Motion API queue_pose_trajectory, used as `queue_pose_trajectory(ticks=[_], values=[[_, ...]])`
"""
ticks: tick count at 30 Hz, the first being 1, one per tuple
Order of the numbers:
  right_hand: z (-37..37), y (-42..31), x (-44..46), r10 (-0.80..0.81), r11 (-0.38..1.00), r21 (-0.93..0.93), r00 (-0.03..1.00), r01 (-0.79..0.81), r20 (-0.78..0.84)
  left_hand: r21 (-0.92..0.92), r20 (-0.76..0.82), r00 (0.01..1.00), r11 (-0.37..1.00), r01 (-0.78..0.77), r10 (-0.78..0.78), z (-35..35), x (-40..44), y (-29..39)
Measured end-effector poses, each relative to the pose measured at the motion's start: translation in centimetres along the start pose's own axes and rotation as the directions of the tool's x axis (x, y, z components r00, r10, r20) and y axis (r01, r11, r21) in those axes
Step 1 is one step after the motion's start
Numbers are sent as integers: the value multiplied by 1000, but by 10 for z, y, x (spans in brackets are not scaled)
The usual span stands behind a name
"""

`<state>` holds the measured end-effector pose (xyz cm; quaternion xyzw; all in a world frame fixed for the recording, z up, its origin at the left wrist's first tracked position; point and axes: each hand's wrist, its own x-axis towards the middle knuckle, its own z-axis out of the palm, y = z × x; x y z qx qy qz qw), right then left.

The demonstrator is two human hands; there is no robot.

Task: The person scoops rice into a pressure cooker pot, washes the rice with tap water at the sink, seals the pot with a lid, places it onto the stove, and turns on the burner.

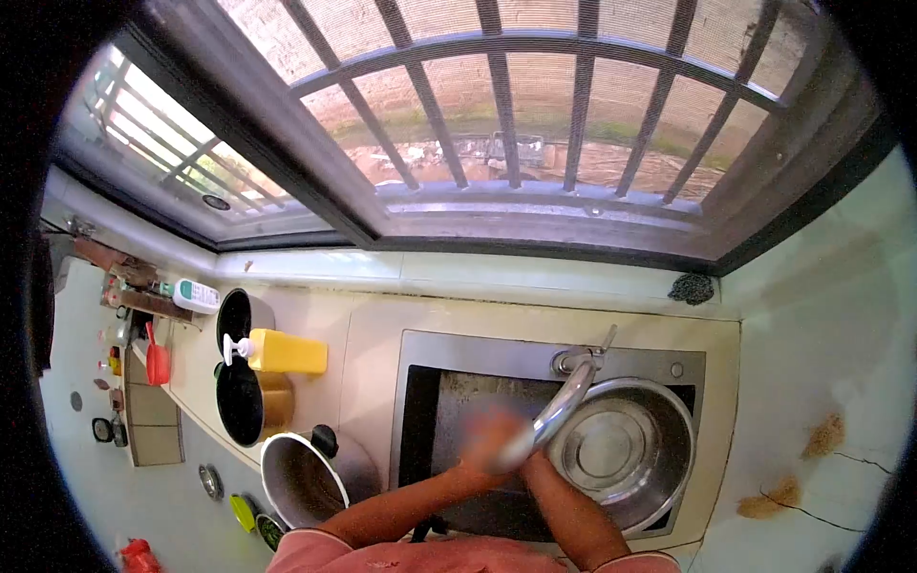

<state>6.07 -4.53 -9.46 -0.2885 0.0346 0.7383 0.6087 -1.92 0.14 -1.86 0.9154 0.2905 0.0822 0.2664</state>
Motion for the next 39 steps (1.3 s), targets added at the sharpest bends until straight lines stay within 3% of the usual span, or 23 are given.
queue_pose_trajectory(ticks=[3,4,5,7,9,11,12,15,17,19,20,21,22,23,25,27,28,29,30,31,34,37,39], values=[[24,3,-14,-152,966,220,986,132,74,110,-475,880,991,77,-15,113,-4,-27],[33,5,-16,-204,943,285,974,170,96,-389,-366,858,897,210,-359,113,-6,-24],[41,8,-17,-256,916,347,959,201,119,-771,-110,791,554,315,-602,106,-5,-21],[53,11,-18,-334,873,427,927,236,170,-868,120,721,281,410,-683,87,4,-15],[60,10,-21,-385,836,494,898,240,214,-568,47,768,616,546,-638,52,13,-1],[59,11,-19,-415,811,537,875,233,247,-125,69,820,810,572,-568,24,26,5],[54,15,-18,-411,801,553,883,230,228,-24,36,873,872,488,-487,50,20,-11],[19,33,-20,-139,817,551,985,171,-99,180,469,860,975,130,-201,-85,28,35],[4,36,-28,115,826,552,925,114,-362,25,409,912,1000,12,-21,-85,13,21],[30,31,-39,236,771,628,866,110,-441,-199,430,903,972,126,-29,-56,-6,-2],[44,25,-36,292,745,659,838,104,-462,-321,483,868,899,298,-115,-19,-18,-32],[17,48,-28,-107,922,300,904,246,-415,-502,470,857,736,455,-209,9,-31,-46],[-20,66,-9,-154,933,259,929,248,-336,-664,453,839,514,543,-301,37,-43,-61],[-57,82,9,-201,939,223,944,261,-261,-837,400,817,197,510,-416,60,-56,-63],[-6,57,7,-171,897,373,964,238,-204,-953,300,802,-133,271,-517,73,-58,-57],[-3,64,16,-364,916,88,903,392,-230,-946,179,829,-323,-2,-530,96,-62,-62],[-4,62,18,-488,869,-197,852,454,-189,-900,200,828,-432,-55,-524,97,-59,-61],[-5,60,19,-603,742,-463,784,485,-145,-839,221,827,-533,-109,-517,85,-52,-54],[-9,55,17,-702,458,-774,712,438,-12,-737,342,788,-667,-113,-511,73,-45,-47],[-13,53,16,-737,92,-942,659,321,153,-615,462,744,-779,-122,-482,59,-42,-39],[-12,52,45,-705,-415,-901,579,130,409,-538,494,731,-826,-169,-471,59,-40,-31],[-37,69,83,-697,-198,-972,679,123,228,-643,571,540,-746,-173,-618,112,-47,-45],[-56,67,88,-688,-50,-996,720,75,89,-775,411,599,-609,-167,-687,134,-58,-40]])
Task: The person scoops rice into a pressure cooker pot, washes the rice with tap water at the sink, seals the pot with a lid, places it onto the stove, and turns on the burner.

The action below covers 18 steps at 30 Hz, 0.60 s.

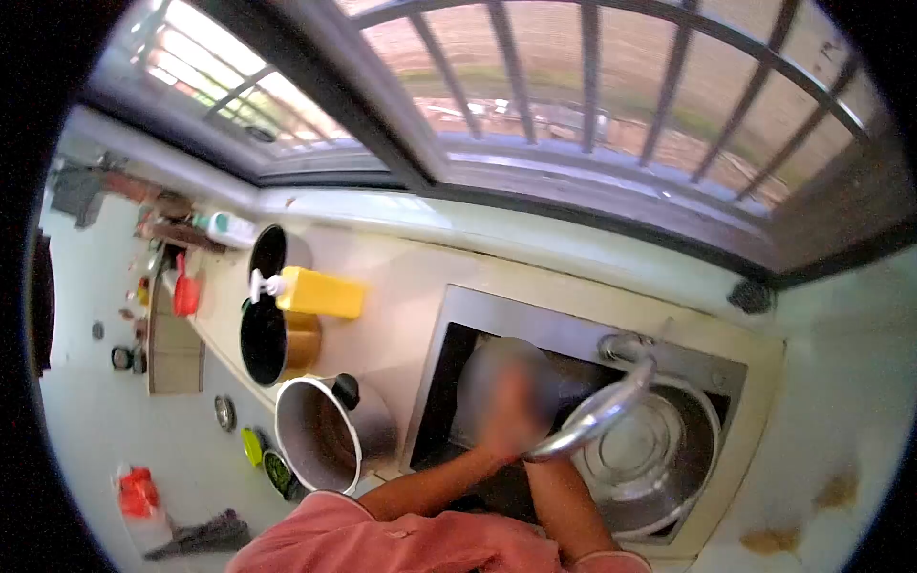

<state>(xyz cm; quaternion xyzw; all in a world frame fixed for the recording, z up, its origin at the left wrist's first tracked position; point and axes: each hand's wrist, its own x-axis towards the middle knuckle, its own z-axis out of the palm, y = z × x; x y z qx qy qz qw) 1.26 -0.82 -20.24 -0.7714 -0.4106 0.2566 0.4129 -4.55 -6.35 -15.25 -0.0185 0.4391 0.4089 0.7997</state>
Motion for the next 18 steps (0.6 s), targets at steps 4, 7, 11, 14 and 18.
queue_pose_trajectory(ticks=[4,7,11,14,18], values=[[-15,9,-23,312,911,253,945,-326,92,133,-270,952,974,183,-142,14,-15,-8],[-12,12,-22,455,758,419,865,-500,209,530,-390,921,824,198,29,-40,29,-26],[-25,17,-30,532,631,496,798,-597,283,927,279,960,256,-274,20,-22,24,24],[-24,15,-37,549,608,497,780,-620,301,930,-3,998,368,24,-56,2,40,32],[-27,23,-33,563,592,505,771,-628,299,822,-334,875,345,452,-351,12,54,30]])
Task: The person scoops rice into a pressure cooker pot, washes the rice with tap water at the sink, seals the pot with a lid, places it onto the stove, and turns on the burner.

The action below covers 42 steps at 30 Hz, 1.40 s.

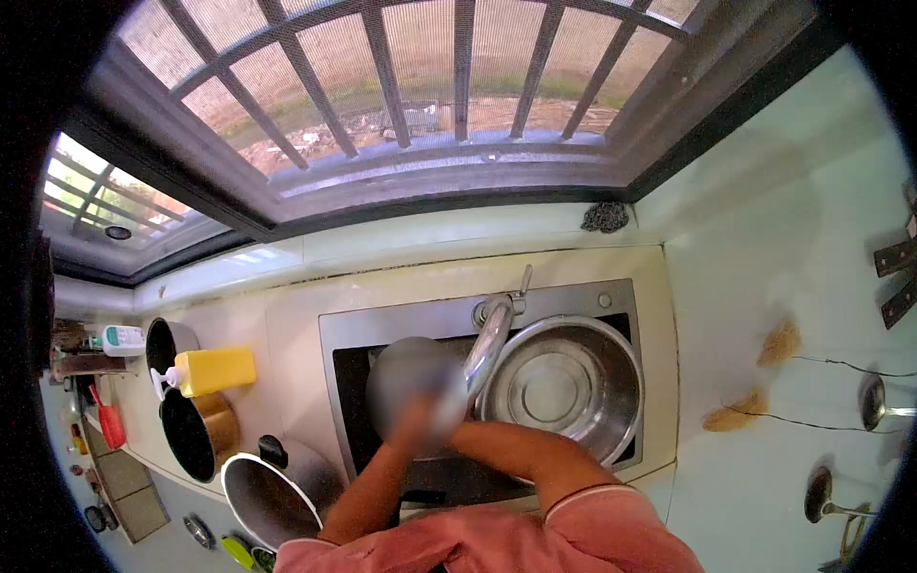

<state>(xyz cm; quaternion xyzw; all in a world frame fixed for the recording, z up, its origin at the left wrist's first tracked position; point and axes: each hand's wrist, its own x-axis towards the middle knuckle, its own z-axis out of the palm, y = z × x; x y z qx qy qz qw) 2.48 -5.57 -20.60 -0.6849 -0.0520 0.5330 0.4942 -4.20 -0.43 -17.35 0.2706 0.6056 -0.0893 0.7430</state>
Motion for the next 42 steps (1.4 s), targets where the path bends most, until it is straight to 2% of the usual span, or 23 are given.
queue_pose_trajectory(ticks=[2,4,7,8,11,13,15,16,17,18,20,22,24,27,28,31,33,35,36,39,40,41,42], values=[[-3,1,-2,20,1000,22,1000,-20,0,382,62,934,857,-347,351,12,-79,18],[-9,0,-6,24,1000,12,1000,-24,-3,-155,-39,960,947,-281,278,25,-38,-34],[-6,6,-8,-27,992,-127,1000,25,-15,-269,-26,896,860,-434,444,46,-83,-29],[-1,7,-6,-91,966,-243,996,83,-21,-434,-128,972,870,-235,198,49,-73,-31],[20,11,0,-245,799,-571,969,188,-24,-614,-95,990,776,-144,108,37,-92,-15],[33,9,5,-256,734,-658,966,170,-36,-586,-28,913,734,-344,406,21,-61,-25],[38,11,12,-179,765,-637,981,90,-76,-814,-2,953,552,-178,304,24,-87,-11],[38,13,10,-107,817,-576,989,27,-106,-865,4,909,458,-207,417,21,-87,-17],[36,17,2,55,972,-224,996,-68,-67,-879,29,898,439,-186,439,18,-83,-21],[34,20,-5,214,967,147,976,-208,-27,-892,53,886,420,-165,460,12,-78,-24],[21,24,-26,379,524,741,894,-419,238,-929,157,842,366,-51,516,-3,-60,-42],[12,10,-36,326,739,581,936,-340,133,-907,317,842,400,134,436,-31,-21,-60],[7,-4,-53,249,895,371,967,-249,47,-817,396,836,561,133,379,-33,-26,-53],[7,-19,-75,99,995,7,994,-99,-34,-595,378,863,802,-52,336,-9,-76,-10],[5,6,-58,-690,686,-307,724,660,17,-592,371,870,804,-47,324,-2,-75,-7],[-5,-15,-71,-651,571,-591,753,570,97,-666,442,781,745,-45,442,-3,-58,-16],[-2,-26,-75,-740,405,-699,660,590,128,-751,441,713,659,-40,546,5,-69,-7],[1,-93,-102,-851,194,-762,493,618,184,-790,351,784,612,-46,512,7,-79,-7],[4,-88,-94,-902,195,-756,417,625,113,-785,340,808,619,-39,481,6,-99,-3],[6,-63,-68,-731,641,-519,656,565,-190,-766,190,863,620,-168,468,19,-122,-1],[8,-48,-54,-440,892,-219,870,395,-222,-730,85,884,633,-259,460,27,-130,-1],[7,-69,-67,-252,956,125,960,266,-121,-682,-22,893,646,-341,449,30,-135,-3],[-2,-74,-64,-139,892,442,988,97,63,-646,-33,897,675,-356,441,29,-128,-4]])
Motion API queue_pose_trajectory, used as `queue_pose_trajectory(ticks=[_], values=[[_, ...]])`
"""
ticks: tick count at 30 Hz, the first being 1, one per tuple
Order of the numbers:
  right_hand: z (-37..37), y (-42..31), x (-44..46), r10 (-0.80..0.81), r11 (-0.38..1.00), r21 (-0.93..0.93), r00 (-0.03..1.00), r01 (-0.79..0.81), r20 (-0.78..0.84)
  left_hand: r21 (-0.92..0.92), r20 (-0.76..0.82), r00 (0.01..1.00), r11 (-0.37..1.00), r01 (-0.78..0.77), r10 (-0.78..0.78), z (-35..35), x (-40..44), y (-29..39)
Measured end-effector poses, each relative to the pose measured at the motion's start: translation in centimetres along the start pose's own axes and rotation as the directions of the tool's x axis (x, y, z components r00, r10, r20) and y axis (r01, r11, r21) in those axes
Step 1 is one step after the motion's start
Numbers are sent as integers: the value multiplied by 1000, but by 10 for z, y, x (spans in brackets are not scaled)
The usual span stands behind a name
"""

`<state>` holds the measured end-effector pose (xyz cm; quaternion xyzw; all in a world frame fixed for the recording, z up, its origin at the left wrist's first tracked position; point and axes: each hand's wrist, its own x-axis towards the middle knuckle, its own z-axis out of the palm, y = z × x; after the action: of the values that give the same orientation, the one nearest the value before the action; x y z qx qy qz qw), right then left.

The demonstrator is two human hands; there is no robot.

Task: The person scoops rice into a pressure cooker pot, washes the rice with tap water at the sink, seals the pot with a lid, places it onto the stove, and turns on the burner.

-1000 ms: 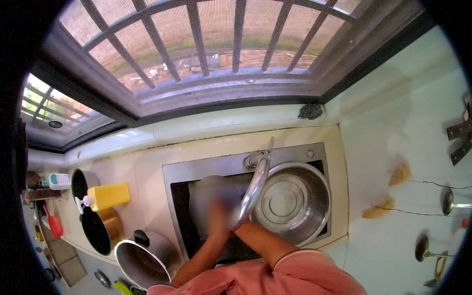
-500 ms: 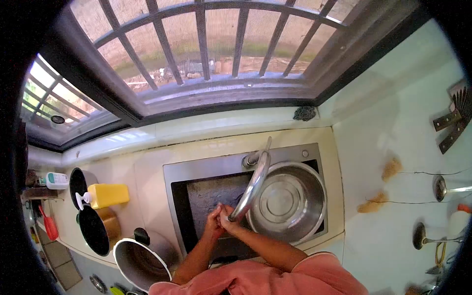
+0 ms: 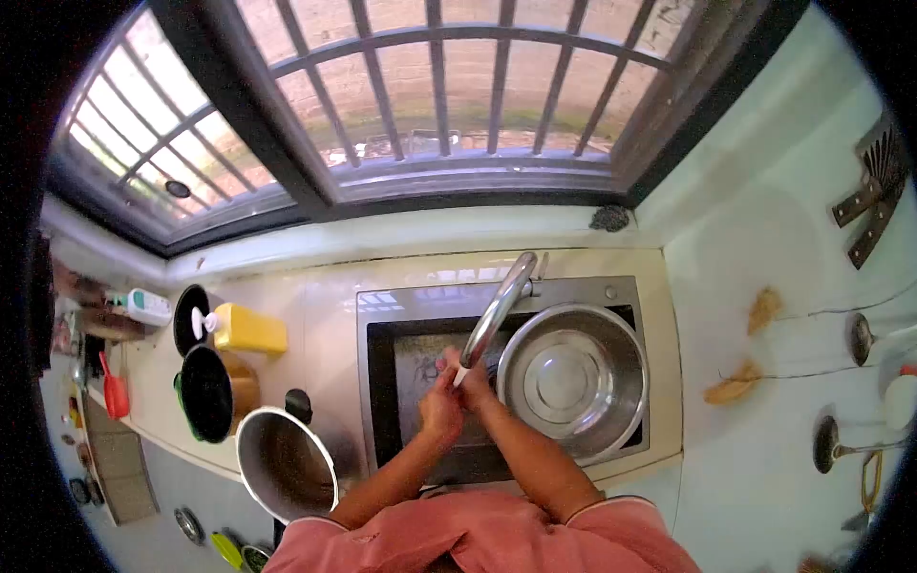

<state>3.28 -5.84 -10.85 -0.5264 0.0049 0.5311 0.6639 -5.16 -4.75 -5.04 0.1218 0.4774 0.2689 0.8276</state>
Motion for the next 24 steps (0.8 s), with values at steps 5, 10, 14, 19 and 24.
queue_pose_trajectory(ticks=[5,10,14,19,24], values=[[-11,-5,-22,33,893,423,962,-150,272,-245,250,958,966,-79,141,5,13,-14],[39,-31,-77,-138,806,592,974,6,178,-139,278,942,978,-156,190,13,57,-27],[41,-27,-101,60,816,561,985,-140,159,629,35,911,699,-339,410,39,73,-10],[56,-25,-103,23,977,214,998,-10,-55,805,490,835,-496,-325,249,24,73,-1],[-3,-17,-44,297,915,253,949,-314,104,363,657,709,-717,-596,-257,-20,61,2]])
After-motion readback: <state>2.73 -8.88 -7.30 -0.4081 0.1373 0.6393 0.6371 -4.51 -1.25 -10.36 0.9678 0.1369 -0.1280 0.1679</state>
